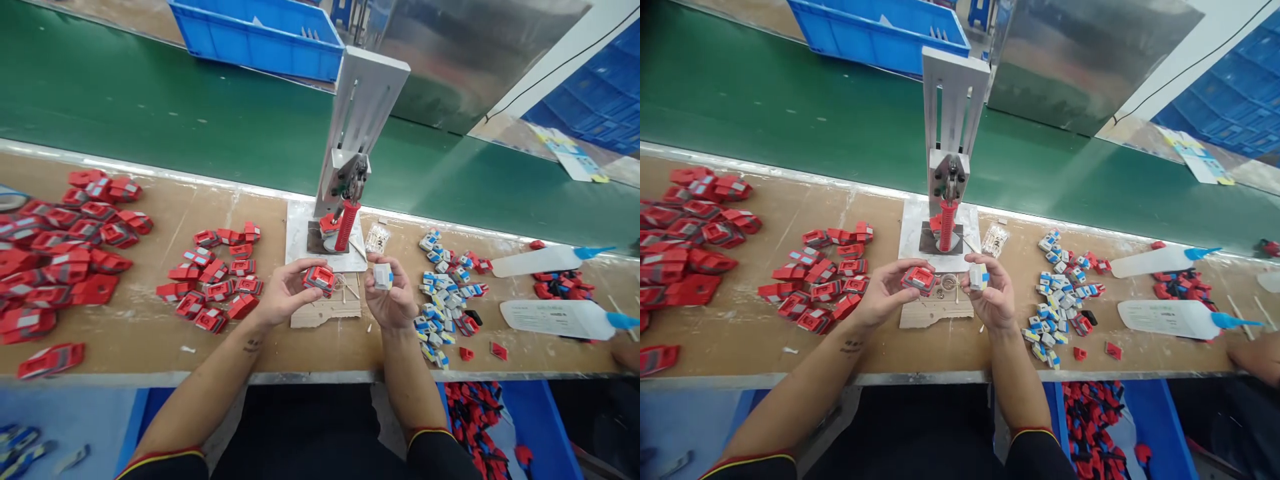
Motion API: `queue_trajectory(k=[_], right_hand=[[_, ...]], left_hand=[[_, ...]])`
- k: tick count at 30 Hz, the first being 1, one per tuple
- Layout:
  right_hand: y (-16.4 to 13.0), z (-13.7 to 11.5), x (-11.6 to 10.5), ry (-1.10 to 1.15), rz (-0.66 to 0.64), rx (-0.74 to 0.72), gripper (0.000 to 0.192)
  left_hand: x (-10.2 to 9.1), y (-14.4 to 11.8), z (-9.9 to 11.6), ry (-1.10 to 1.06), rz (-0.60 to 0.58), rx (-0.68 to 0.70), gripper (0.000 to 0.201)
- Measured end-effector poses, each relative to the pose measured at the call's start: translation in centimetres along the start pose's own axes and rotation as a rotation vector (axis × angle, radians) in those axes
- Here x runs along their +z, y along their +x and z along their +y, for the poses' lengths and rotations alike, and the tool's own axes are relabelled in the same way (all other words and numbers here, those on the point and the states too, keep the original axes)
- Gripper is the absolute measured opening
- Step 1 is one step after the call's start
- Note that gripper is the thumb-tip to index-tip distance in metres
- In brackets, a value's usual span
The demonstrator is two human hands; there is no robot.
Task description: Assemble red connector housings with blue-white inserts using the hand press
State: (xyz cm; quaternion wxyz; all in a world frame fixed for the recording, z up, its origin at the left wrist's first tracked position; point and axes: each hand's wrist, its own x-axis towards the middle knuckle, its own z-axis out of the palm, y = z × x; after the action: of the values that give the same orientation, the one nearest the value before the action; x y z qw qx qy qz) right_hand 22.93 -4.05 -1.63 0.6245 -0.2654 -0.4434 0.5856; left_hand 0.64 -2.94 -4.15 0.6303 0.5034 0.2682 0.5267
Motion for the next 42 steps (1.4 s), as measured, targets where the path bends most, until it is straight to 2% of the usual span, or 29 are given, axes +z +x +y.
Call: queue_trajectory(k=[3, 6, 10, 15, 18, 21, 25, 27, 30, 33, 37, 42], right_hand=[[-0.7, 0.3, 0.2, 0.029, -0.023, 0.038, 0.041], [-1.2, 0.6, 0.3, -0.057, -0.046, -0.011, 0.040], [-1.8, 1.1, 0.5, -0.332, -0.049, -0.132, 0.039], [-2.1, 1.3, 0.9, -0.695, -0.182, -0.303, 0.045], [-2.0, 1.2, 1.0, -0.807, -0.217, -0.348, 0.044], [-2.2, 1.2, 1.0, -0.797, -0.158, -0.335, 0.041], [-2.5, 1.6, 1.0, -0.788, 0.006, -0.237, 0.041], [-2.5, 1.8, 1.2, -0.818, 0.043, -0.195, 0.041], [-2.3, 1.7, 1.6, -0.870, 0.039, -0.175, 0.038], [-2.2, 1.5, 2.0, -0.890, 0.024, -0.189, 0.034], [-2.0, 0.9, 1.9, -0.895, -0.023, -0.175, 0.034], [-1.6, -0.1, 1.5, -0.888, -0.106, -0.078, 0.035]], left_hand=[[0.2, -0.2, 0.1, -0.047, -0.030, -0.047, 0.050], [0.5, -0.2, 0.2, -0.099, -0.073, -0.059, 0.048], [0.5, -0.2, 0.3, -0.139, -0.119, -0.055, 0.036], [0.0, -0.1, 0.2, -0.168, -0.162, -0.087, 0.041], [-0.3, -0.1, 0.0, -0.134, -0.165, -0.075, 0.044], [-0.2, -0.1, -0.4, 0.007, -0.143, 0.043, 0.042], [0.2, -0.1, -1.2, 0.397, 0.029, 0.431, 0.042], [0.5, 0.0, -1.3, 0.540, 0.041, 0.574, 0.039], [0.8, 0.2, -1.0, 0.621, 0.020, 0.699, 0.034], [1.0, 0.3, -0.7, 0.689, 0.033, 0.776, 0.032], [0.9, 0.2, -0.5, 0.800, 0.028, 0.810, 0.033], [0.5, 0.4, 0.2, 0.779, -0.095, 0.765, 0.029]])
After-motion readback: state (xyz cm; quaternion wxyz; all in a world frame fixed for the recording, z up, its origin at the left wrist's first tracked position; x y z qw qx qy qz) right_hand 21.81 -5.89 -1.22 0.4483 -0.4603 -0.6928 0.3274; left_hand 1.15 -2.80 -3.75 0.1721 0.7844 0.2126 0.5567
